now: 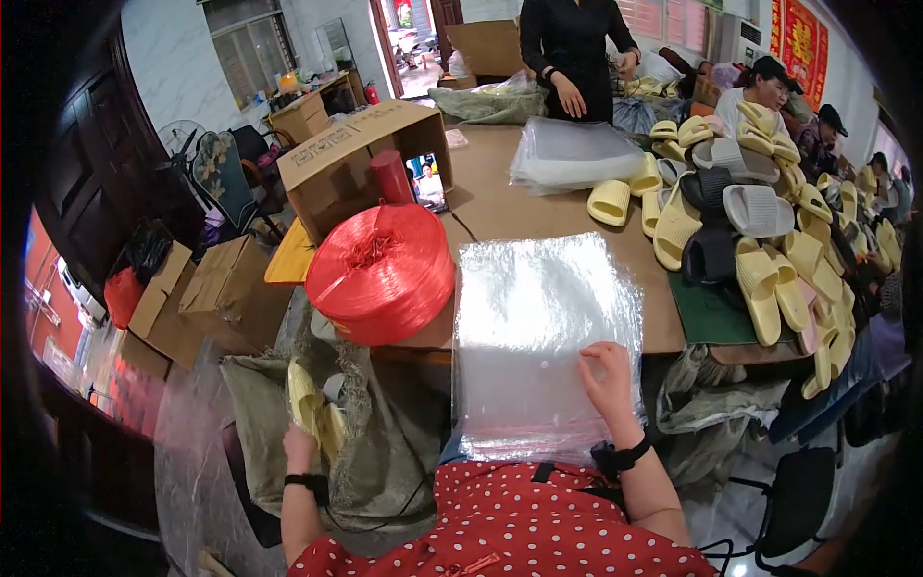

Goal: The recorder is bagging pairs of slippers at a workstation in a manufacturing environment.

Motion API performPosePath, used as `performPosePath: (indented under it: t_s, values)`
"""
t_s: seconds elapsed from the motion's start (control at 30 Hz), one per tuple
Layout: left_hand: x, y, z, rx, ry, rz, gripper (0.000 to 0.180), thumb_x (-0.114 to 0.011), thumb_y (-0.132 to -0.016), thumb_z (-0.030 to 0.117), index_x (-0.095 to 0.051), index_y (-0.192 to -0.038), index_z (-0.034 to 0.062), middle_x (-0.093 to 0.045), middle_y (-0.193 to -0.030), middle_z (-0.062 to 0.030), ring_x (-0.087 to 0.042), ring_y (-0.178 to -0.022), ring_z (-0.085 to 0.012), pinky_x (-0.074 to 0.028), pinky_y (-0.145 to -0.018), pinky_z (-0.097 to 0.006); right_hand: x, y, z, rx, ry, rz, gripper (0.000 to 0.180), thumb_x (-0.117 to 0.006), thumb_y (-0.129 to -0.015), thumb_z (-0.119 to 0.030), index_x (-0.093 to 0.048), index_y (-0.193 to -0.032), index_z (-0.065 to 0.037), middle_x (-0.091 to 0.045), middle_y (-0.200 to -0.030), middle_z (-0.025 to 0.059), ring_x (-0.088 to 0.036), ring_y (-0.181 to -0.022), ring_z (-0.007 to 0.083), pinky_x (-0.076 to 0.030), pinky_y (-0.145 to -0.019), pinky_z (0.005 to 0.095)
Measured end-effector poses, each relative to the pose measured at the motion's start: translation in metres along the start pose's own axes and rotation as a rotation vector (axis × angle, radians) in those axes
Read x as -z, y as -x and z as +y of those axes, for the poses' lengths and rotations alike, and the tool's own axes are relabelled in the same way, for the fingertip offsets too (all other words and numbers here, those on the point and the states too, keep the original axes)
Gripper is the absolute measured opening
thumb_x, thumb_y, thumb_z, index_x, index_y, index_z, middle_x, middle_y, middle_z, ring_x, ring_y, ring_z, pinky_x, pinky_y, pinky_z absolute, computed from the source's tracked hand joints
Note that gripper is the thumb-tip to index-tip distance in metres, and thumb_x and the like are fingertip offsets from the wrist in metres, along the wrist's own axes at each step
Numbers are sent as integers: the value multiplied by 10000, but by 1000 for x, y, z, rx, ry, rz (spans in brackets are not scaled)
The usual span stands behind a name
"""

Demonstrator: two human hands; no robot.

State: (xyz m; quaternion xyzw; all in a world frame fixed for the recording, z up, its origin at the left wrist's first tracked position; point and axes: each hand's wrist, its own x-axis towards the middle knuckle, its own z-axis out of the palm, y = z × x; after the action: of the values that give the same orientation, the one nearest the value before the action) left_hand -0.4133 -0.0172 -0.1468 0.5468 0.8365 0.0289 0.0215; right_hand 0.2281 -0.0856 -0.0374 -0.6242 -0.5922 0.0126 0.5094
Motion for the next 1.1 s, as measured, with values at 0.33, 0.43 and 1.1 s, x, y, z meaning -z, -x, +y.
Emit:
performPosePath:
  t_s: [0.33,0.43,1.1]
  values:
    - [7,41,-25,-18,140,-332,281,-657,-792,142,-669,-1015,-28,-694,-959,-254,-681,-905,-394,-551,-766,-472,-9,0,-3,11,30,-56,179,-724,-774,-65,-664,-943,-64,-615,-1018,115,-546,-1023,316,-431,-916,399]
    - [-68,-19,-32,-108,111,-200,199,-597,-857,150,-702,-906,-13,-690,-926,-248,-667,-902,-427,-531,-726,-479,-9,1,-2,-43,-31,-41,150,-714,-794,-62,-660,-933,-52,-623,-1020,119,-555,-1016,304,-431,-913,392]
    - [-9,-22,95,-146,853,-413,686,-663,-884,380,-440,-1362,-59,-652,-1190,-156,-551,-1187,-283,-442,-977,-406,-15,4,1,7,76,-91,144,-692,-821,-58,-671,-964,-52,-594,-1071,121,-522,-1069,301,-411,-946,387]
